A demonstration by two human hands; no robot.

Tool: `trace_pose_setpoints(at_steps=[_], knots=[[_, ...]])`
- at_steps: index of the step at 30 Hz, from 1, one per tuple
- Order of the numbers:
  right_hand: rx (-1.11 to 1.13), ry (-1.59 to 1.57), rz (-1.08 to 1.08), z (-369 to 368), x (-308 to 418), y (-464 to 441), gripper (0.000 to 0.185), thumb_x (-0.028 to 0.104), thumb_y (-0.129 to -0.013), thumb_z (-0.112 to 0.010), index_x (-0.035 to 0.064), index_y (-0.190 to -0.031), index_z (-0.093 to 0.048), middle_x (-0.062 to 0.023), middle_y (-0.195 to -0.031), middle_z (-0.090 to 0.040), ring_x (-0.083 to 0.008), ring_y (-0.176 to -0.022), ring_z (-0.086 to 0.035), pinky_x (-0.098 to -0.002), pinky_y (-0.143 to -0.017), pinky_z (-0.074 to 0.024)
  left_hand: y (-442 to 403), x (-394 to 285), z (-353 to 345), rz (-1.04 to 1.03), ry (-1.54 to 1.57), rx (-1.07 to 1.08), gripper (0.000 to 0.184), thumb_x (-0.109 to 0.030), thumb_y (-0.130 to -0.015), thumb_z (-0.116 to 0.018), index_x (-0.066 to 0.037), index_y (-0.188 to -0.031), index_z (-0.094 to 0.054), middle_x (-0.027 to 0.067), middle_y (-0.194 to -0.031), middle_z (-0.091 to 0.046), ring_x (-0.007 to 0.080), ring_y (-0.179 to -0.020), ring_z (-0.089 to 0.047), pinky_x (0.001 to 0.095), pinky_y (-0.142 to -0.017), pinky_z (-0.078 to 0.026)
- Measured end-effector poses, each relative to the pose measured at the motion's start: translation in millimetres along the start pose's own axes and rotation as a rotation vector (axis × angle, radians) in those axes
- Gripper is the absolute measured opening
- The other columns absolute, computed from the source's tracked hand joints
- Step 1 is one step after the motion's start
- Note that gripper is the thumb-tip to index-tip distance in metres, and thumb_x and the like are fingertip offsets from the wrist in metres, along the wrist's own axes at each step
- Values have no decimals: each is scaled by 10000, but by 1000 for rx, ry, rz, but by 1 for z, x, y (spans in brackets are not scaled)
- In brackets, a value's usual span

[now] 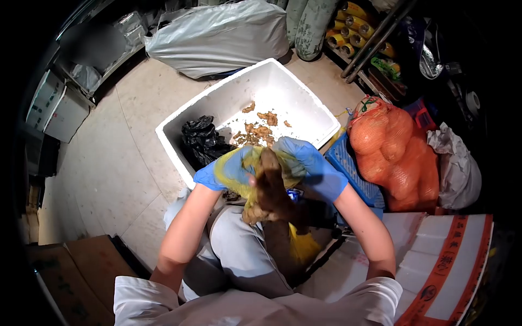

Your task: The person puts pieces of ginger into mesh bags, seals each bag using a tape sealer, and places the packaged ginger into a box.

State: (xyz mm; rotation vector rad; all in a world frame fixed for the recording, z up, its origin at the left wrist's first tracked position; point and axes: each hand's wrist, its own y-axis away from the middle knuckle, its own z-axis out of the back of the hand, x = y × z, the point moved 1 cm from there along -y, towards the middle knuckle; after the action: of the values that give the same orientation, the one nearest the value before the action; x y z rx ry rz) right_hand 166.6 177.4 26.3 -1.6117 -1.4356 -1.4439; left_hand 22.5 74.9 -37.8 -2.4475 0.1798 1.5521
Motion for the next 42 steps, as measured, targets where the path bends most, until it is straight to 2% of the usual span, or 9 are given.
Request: trace_pose_setpoints(at_steps=[4, 6, 10, 25, 28, 30, 35, 39, 42], knots=[[-95, -146, -136, 25, -33, 9, 215, 189, -837, -495, 53, -998, -542, 5, -847, -547, -61, -749, -492, -206, -654, -427, 6, -30, -26, 50, 293, -427, 454, 16, -607, -679, -33, -1015, -486, 20, -830, -529, 114, -758, -519, 229, -646, -457], [13, 965, 342, 11, -12, 33, 226, 184, -814, -527, 17, -964, -552, 3, -834, -558, -71, -735, -506, -227, -666, -439, 7, -29, -26, 13, 349, -467, 384, -5, -605, -669, -44, -953, -511, 20, -824, -525, 124, -759, -525, 235, -620, -463], [-319, 164, 36, 13, -13, 30, 142, 57, -738, -575, -28, -852, -571, -32, -746, -584, -86, -664, -536, -214, -608, -444, -6, -16, -20, 33, 17, 22, 398, -55, -630, -627, 9, -1007, -515, 40, -839, -538, 126, -789, -505, 205, -714, -408], [-875, 292, 567, -14, 29, 68, 128, 37, -761, -562, -26, -871, -587, -59, -879, -592, -80, -734, -540, -184, -630, -443, -5, -30, -17, -37, 292, -442, 457, -76, -704, -603, -6, -1115, -417, 53, -948, -546, 124, -834, -566, 227, -721, -482], [-740, 172, 444, 13, -14, 61, 159, 80, -800, -517, -12, -923, -562, -41, -822, -586, -84, -683, -536, -183, -606, -441, -5, -41, -31, -53, 308, -398, 482, -82, -705, -603, -7, -1132, -394, 78, -1008, -530, 153, -909, -551, 268, -788, -473], [-147, -451, 419, 41, -68, 46, 202, 105, -833, -463, 0, -999, -509, -35, -833, -569, -90, -689, -527, -173, -615, -430, -13, -39, -32, -229, 552, -455, 450, -88, -737, -578, -6, -1138, -391, 87, -1049, -504, 170, -933, -538, 278, -798, -468], [-480, -742, 365, -26, -49, 21, 176, 69, -853, -411, 26, -1017, -459, -67, -935, -532, -124, -788, -519, -220, -672, -439, -25, -18, -25, -390, 708, -449, 412, -107, -778, -564, -13, -1137, -385, 113, -1075, -487, 193, -961, -533, 296, -768, -503], [-723, 70, 597, -15, -79, 13, 280, -4, -819, -416, 11, -1098, -428, -43, -903, -526, -131, -775, -515, -232, -671, -441, -33, -12, -36, -451, 702, -498, 408, -107, -781, -562, -17, -1137, -384, 112, -1070, -491, 193, -956, -535, 276, -775, -498], [-562, -444, 584, -29, -82, 19, 368, -28, -776, -461, -5, -1142, -421, -43, -941, -517, -128, -790, -511, -229, -706, -434, -34, -9, -31, -502, 706, -546, 409, -112, -781, -564, -17, -1136, -384, 109, -1061, -497, 191, -943, -542, 270, -768, -499]])
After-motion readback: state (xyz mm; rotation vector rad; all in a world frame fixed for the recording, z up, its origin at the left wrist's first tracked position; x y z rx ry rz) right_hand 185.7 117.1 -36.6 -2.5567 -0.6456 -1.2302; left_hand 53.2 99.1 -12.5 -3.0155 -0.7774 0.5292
